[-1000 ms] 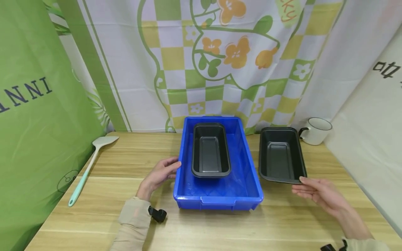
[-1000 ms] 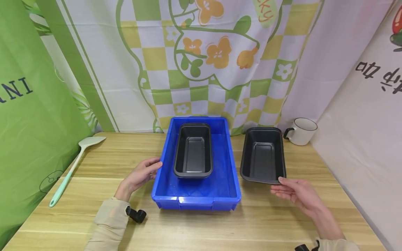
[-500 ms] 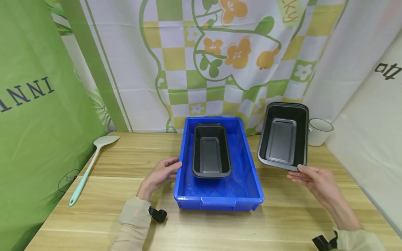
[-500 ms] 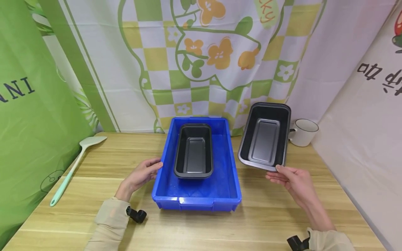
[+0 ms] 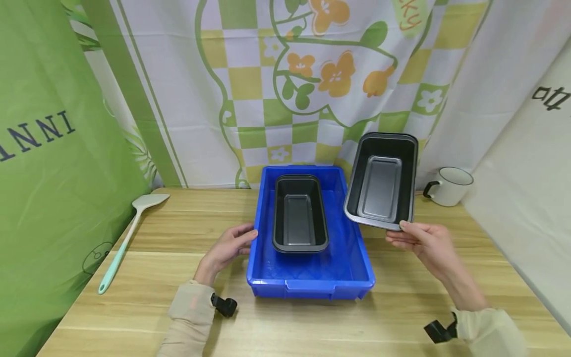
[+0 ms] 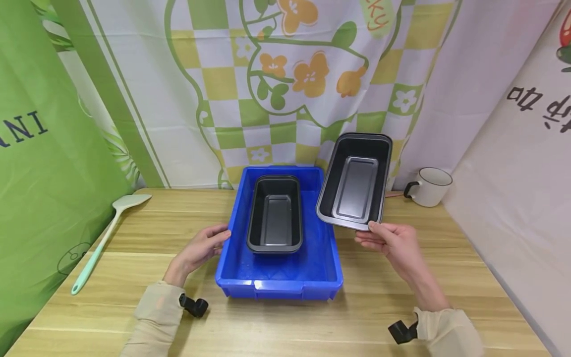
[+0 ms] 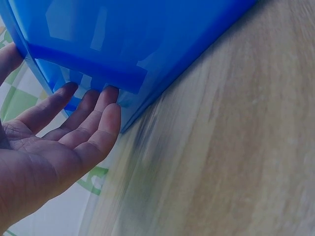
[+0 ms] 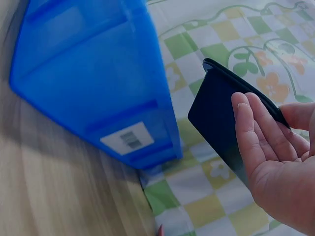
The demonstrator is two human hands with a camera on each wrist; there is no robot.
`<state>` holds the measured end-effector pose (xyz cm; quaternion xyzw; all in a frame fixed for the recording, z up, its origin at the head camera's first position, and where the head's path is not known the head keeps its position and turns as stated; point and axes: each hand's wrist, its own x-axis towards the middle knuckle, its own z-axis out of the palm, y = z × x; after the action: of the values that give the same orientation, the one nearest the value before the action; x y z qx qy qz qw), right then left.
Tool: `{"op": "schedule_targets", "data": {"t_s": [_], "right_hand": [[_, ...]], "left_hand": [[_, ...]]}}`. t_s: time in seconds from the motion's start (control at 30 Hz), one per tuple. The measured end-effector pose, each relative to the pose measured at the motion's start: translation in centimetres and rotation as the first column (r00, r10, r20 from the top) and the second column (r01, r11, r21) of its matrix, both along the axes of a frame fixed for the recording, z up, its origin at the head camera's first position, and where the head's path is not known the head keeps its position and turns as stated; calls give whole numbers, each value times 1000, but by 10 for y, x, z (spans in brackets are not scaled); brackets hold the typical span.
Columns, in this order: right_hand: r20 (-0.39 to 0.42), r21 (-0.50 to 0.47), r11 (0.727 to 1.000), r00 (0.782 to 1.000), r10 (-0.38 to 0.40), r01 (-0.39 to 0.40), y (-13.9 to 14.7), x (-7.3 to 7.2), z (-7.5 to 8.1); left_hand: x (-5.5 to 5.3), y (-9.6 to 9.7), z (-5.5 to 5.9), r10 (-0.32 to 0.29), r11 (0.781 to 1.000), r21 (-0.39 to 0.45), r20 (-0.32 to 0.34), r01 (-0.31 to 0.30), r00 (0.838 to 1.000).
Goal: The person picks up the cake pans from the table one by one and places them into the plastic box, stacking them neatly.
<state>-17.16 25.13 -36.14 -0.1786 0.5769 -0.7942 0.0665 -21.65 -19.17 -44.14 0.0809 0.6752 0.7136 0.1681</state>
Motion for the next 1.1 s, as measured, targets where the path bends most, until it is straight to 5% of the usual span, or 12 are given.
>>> {"op": "schedule_targets", "data": {"t_s": [0.23,0.47,0.93,1.1], "right_hand": [[6,26,1000,1000,-14,14,-11,2,4],[-51,-54,994,994,96,-99,-25,9,3],[-43,40,990,990,136,-135,-65,-8,13],[35,71,983,986,165,-168,-78,-12,10]], "left_hand": [[1,0,2,0,1000,10,-1,0,1000],[1,-1,2,6,1000,13,-1,-6,1000],[0,-1,-1,-12,1000,15,-15,12,1000],[0,0,-1,-10,1000,13,-17,10,1000]]}}
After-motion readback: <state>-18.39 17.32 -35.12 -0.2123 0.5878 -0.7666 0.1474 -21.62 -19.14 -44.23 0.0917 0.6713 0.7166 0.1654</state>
